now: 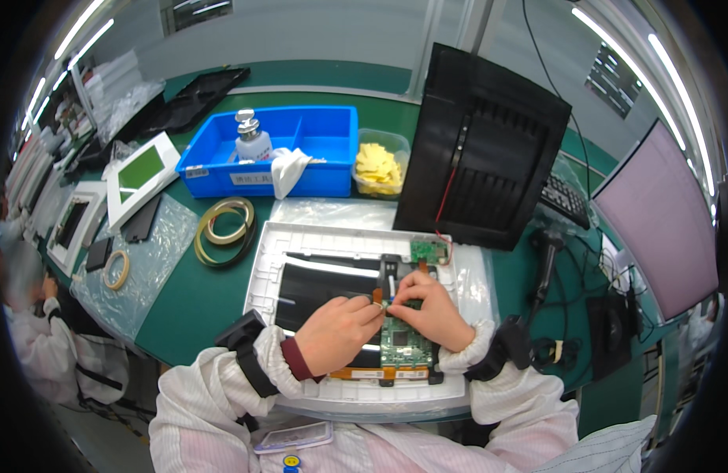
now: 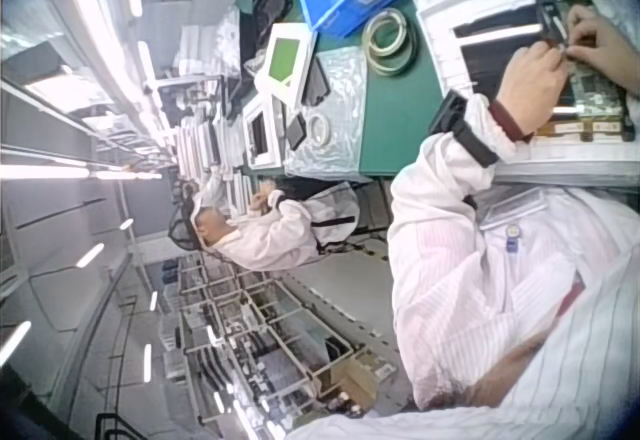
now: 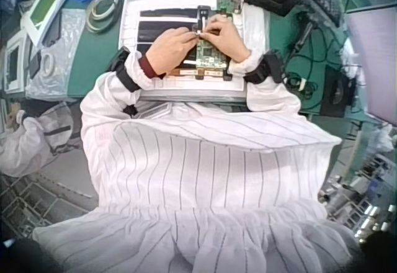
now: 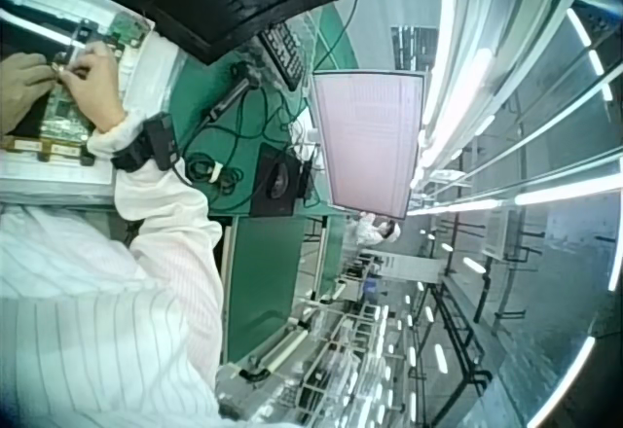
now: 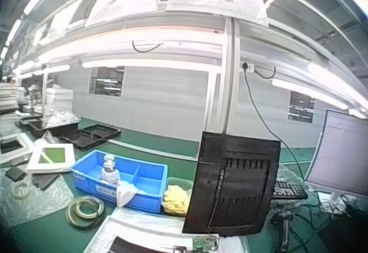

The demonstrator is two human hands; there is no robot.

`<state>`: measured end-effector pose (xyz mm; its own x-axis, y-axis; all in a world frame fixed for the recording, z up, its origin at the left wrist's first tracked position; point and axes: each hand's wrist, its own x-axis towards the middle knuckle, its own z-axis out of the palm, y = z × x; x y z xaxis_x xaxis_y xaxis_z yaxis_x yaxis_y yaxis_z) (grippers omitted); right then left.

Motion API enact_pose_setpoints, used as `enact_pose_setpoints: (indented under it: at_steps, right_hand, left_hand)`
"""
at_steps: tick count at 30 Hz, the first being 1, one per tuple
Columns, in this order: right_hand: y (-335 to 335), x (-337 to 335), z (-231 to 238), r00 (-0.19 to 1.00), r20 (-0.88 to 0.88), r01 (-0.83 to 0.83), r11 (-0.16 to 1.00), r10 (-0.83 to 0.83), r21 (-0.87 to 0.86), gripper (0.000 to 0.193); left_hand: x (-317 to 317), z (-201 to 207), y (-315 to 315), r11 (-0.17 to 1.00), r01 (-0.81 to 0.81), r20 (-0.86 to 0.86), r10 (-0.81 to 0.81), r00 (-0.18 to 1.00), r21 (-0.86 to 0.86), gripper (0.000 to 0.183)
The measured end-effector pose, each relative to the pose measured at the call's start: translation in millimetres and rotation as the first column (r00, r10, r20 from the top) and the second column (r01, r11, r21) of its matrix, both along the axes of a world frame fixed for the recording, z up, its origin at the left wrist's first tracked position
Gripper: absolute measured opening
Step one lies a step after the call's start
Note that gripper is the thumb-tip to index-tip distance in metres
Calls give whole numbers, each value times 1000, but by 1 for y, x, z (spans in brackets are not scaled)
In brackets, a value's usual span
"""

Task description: The person connects ribbon cables to a circuit board and a display panel by hand on an assembly line.

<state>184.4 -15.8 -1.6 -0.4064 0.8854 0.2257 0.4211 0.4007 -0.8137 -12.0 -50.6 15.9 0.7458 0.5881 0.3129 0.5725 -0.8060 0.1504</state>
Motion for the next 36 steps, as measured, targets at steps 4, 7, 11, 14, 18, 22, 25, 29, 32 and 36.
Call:
enact_pose_setpoints:
  at_steps: [4, 7, 11, 14, 18, 22, 25, 29, 32, 36]
  right_hand:
    - [0, 0, -1, 1000, -6, 2, 1000, -2, 2, 12]
    - [0, 0, 1, 1000, 1, 5, 1000, -5, 2, 11]
    - [0, 0, 1, 1000, 24, 5, 999, -6, 31, 11]
    - [0, 0, 0, 999, 37, 3, 999, -5, 51, 11]
    - [0, -1, 0, 999, 48, 2, 997, -6, 76, 11]
    - [0, -2, -1, 998, 62, 3, 993, -10, 116, 12]
    - [-1, -2, -1, 997, 78, -6, 987, -7, 162, 12]
    - [-3, -3, -1, 994, 101, 8, 976, -31, 217, 12]
    - [-3, -4, -1, 993, 109, 14, 972, -40, 233, 13]
    - [-5, -4, 0, 992, 115, 28, 973, -56, 231, 13]
  left_hand:
    - [0, 0, 0, 1000, 4, -4, -4, 1000, 16, 31]
    - [0, 2, -1, 1000, 3, -5, -3, 1000, 18, 31]
    - [1, 0, 0, 1000, 4, 6, -4, 1000, 8, 32]
    - [1, -1, -1, 1000, 6, 17, -6, 1000, -5, 32]
    - [2, -2, -1, 1000, 0, -3, 0, 1000, -18, 32]
    - [2, -1, -2, 999, -3, -4, 3, 1000, -39, 33]
    - [2, -1, -2, 998, -3, 8, 4, 1000, -61, 34]
    - [2, -3, -1, 997, -3, 31, 5, 1000, -76, 34]
    - [2, -3, -1, 996, 0, 46, 4, 999, -87, 35]
    - [3, -3, 0, 995, 6, 58, 0, 998, -95, 34]
